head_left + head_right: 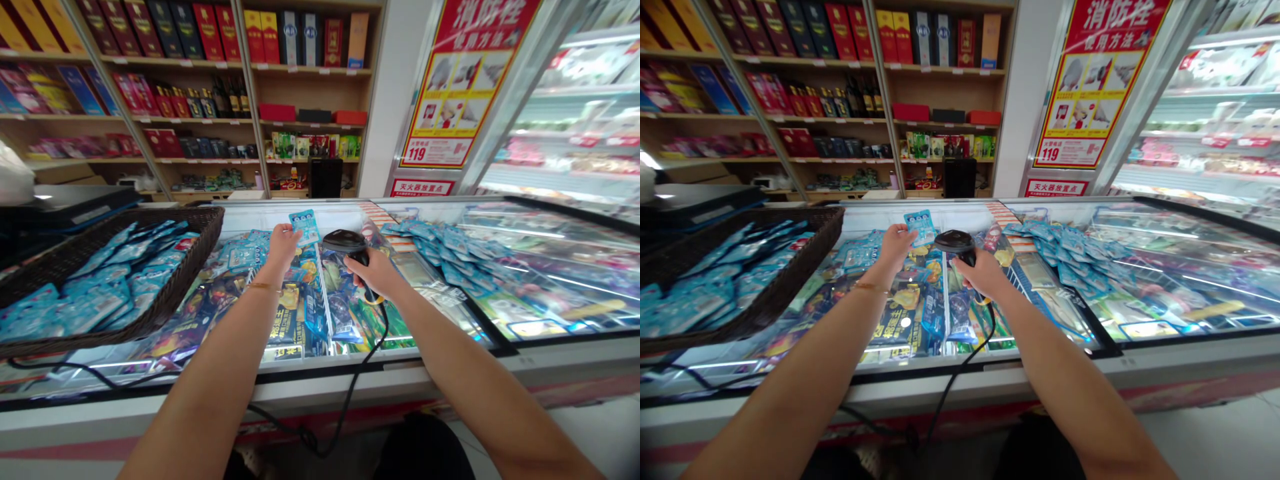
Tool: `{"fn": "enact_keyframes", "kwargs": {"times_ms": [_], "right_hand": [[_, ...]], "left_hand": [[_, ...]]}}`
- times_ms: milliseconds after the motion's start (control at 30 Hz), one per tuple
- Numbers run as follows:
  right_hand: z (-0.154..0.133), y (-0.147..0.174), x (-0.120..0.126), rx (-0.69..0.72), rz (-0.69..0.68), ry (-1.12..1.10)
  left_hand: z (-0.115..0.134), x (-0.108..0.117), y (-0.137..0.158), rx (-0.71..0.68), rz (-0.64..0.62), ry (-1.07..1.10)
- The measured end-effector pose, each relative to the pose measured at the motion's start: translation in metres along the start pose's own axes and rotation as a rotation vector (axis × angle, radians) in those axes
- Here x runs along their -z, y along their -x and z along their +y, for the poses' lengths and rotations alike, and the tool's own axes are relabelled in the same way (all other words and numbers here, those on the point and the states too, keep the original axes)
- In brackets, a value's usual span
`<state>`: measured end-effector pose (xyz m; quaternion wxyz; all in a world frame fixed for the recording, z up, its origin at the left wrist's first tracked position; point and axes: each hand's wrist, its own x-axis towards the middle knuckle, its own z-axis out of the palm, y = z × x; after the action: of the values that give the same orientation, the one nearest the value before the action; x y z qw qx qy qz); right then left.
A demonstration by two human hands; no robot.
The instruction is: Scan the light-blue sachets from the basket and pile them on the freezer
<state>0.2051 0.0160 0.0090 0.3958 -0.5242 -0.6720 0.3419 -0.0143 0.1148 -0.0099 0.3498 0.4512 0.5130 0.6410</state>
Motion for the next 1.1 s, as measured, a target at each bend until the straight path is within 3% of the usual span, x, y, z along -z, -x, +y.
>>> {"fn": "enact_keyframes", "kwargs": {"times_ms": [433, 600, 767, 967, 1100], "right_hand": [[0.0, -0.001, 0.002, -0.032, -0.014, -0.02], [0.008, -0.01, 0.019, -0.078, 0.028, -0.151], [0.018, -0.006, 0.072, -0.099, 0.157, -0.226], [0.036, 0.019, 0.153, -0.238, 0.419, -0.226], [0.051, 0.029, 0.191, -0.274, 0.565, -0.268]], "left_hand": [[-0.002, -0.003, 0.002, 0.062, 0.007, 0.047], [-0.003, -0.026, 0.011, 0.178, -0.005, 0.156], [0.004, -0.093, 0.026, 0.304, -0.179, 0.195], [0.017, -0.216, 0.04, 0.409, -0.298, 0.276], [0.016, -0.286, 0.047, 0.404, -0.36, 0.328]]}}
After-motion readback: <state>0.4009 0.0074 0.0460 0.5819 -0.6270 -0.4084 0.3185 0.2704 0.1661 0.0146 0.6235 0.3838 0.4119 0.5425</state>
